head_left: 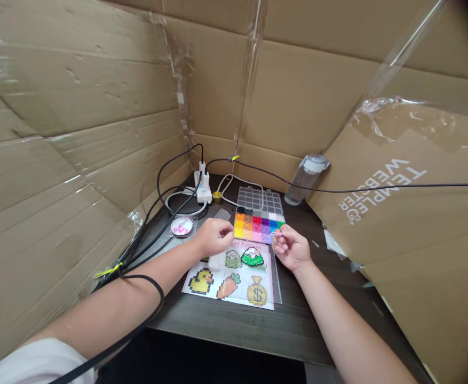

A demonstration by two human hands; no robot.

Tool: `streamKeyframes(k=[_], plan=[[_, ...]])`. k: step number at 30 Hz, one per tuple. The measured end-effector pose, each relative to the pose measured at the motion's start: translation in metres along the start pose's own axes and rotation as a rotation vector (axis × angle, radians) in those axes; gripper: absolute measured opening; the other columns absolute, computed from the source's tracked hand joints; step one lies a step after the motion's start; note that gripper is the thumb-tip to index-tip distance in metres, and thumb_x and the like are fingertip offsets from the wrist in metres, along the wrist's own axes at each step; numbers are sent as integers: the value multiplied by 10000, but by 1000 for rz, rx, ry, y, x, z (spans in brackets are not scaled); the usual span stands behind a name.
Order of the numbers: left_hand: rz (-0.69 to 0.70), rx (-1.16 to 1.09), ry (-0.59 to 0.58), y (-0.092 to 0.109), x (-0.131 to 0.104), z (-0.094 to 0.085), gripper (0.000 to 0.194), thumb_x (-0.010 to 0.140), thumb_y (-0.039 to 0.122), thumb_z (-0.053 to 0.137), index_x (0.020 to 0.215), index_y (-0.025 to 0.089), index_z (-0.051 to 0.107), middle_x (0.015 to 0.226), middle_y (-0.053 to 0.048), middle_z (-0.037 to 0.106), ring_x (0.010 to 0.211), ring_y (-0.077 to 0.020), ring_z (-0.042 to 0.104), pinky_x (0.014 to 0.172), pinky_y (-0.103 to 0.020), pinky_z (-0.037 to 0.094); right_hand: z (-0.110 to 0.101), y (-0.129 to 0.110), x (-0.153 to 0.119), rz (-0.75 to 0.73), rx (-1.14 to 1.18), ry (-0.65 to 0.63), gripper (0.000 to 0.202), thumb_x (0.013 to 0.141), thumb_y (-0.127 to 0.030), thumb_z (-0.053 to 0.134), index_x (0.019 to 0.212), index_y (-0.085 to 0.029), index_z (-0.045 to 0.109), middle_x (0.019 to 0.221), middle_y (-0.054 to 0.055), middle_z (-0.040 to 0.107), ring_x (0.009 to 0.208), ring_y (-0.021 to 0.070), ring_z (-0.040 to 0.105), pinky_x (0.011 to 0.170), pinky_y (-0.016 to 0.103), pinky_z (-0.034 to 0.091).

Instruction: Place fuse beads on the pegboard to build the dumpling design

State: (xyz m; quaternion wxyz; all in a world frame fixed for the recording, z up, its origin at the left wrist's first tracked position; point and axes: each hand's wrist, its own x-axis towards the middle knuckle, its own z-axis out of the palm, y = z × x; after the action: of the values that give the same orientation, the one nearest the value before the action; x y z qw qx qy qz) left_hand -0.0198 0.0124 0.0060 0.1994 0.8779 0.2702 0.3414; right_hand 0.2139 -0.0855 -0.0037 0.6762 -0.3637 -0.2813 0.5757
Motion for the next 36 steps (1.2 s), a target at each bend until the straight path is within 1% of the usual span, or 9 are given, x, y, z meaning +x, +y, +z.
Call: streamKeyframes(k=[5,12,16,19,21,24,29,33,36], plan=[[-3,34,-87,0,0,-1,159,706,157,528,649,165,676,620,-11,677,564,-126,579,565,-232,407,-2,0,1,27,9,-44,199,589,-156,612,624,-215,426,455,-74,375,365,55,194,344,184,210],[15,107,-216,3,2,-8,169,721,180,535,648,165,687,606,-22,673,553,-138,574,568,-247,397,-5,-2,2,19,11,-45,149,566,-162,570,613,-215,439,454,-68,326,383,71,200,351,189,205],[10,174,-327,1,5,-11,175,723,181,544,704,162,718,666,-51,698,615,-168,607,601,-267,403,-6,-1,2,56,-5,-25,113,582,-158,582,668,-203,524,466,-72,376,371,56,219,356,184,218],[7,198,-406,1,5,-11,206,750,163,523,740,163,728,688,-57,705,634,-170,612,606,-268,398,-4,1,-1,94,-37,-16,115,607,-157,603,714,-191,577,455,-66,428,355,54,273,353,185,246],[1,210,-435,4,5,-10,216,765,165,513,747,161,728,682,-57,699,616,-162,598,598,-269,387,-1,3,-4,109,-73,-15,108,632,-159,621,736,-185,601,456,-53,481,349,59,326,354,189,282],[-12,226,-452,8,4,-10,221,781,186,509,727,156,721,654,-57,684,585,-156,573,584,-276,368,6,6,-12,111,-142,-25,113,662,-164,665,770,-180,637,479,-28,560,354,79,412,361,207,341],[-18,235,-451,10,5,-11,238,772,186,499,773,155,735,697,-60,704,614,-162,587,592,-277,366,19,14,-24,95,-242,-30,153,663,-195,752,803,-160,701,546,11,648,371,98,485,365,230,390],[-20,244,-442,9,6,-11,230,761,200,504,735,152,727,681,-64,693,610,-163,581,584,-274,357,22,18,-21,20,-247,18,146,651,-242,786,756,-160,726,555,20,656,373,87,471,371,237,391],[-25,244,-436,8,6,-11,226,758,212,504,722,152,719,674,-67,685,607,-161,577,585,-271,355,18,15,-14,-49,-216,70,147,646,-259,792,753,-180,729,592,11,664,404,70,460,389,227,383]])
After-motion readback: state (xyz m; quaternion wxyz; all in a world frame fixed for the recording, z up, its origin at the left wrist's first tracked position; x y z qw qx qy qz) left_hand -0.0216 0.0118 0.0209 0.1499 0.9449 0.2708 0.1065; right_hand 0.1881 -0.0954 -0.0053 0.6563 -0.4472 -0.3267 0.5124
